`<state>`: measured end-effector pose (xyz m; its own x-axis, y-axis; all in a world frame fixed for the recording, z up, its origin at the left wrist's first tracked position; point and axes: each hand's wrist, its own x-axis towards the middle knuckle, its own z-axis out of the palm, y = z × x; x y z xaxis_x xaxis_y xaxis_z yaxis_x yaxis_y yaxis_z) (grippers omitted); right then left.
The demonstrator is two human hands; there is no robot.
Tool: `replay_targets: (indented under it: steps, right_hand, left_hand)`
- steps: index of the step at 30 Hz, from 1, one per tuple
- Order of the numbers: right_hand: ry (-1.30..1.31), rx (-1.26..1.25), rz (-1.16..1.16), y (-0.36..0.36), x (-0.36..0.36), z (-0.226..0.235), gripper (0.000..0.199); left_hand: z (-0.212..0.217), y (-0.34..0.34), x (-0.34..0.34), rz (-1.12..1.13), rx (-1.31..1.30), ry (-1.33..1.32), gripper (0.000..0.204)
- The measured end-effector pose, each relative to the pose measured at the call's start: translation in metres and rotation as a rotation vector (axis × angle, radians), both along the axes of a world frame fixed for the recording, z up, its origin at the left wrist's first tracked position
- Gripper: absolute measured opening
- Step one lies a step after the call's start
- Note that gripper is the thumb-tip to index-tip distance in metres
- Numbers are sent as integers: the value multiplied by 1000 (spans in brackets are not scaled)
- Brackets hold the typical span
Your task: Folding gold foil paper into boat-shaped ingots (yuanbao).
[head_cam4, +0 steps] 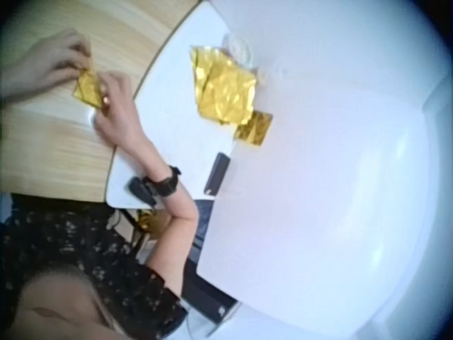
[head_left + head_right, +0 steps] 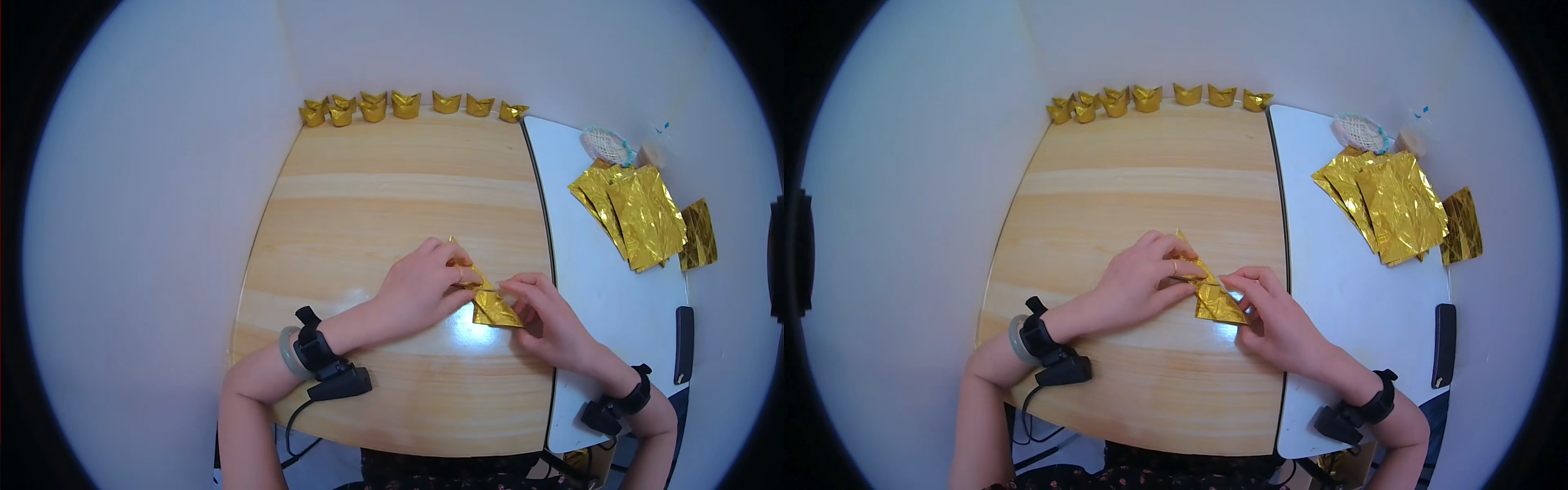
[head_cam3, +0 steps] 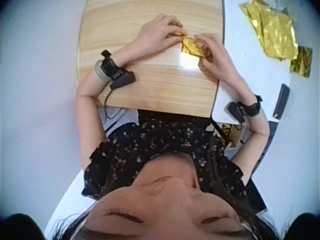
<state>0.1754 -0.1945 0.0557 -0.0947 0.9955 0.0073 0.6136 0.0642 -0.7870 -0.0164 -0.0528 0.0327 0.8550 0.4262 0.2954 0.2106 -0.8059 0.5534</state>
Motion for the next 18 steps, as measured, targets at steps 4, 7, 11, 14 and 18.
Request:
replay_targets:
  steps: [4, 7, 11, 14, 18]
  right_hand:
    - [-164, 155, 135, 2, 7, -6, 50]
    - [-143, 249, 260, 7, 12, -15, 43]
    - [-210, 279, 333, 15, 9, -13, 36]
    - [-276, 322, 325, 21, 12, -16, 33]
    - [-331, 403, 369, 28, 14, -17, 31]
  left_hand:
    - [-6, 0, -2, 13, -64, 23, 20]
    - [-8, -5, 2, 75, -164, 22, 25]
    - [-14, -7, 0, 84, -162, -16, 30]
    - [-14, -8, -1, 87, -166, -3, 33]
    - [-12, -8, -3, 61, -145, 46, 38]
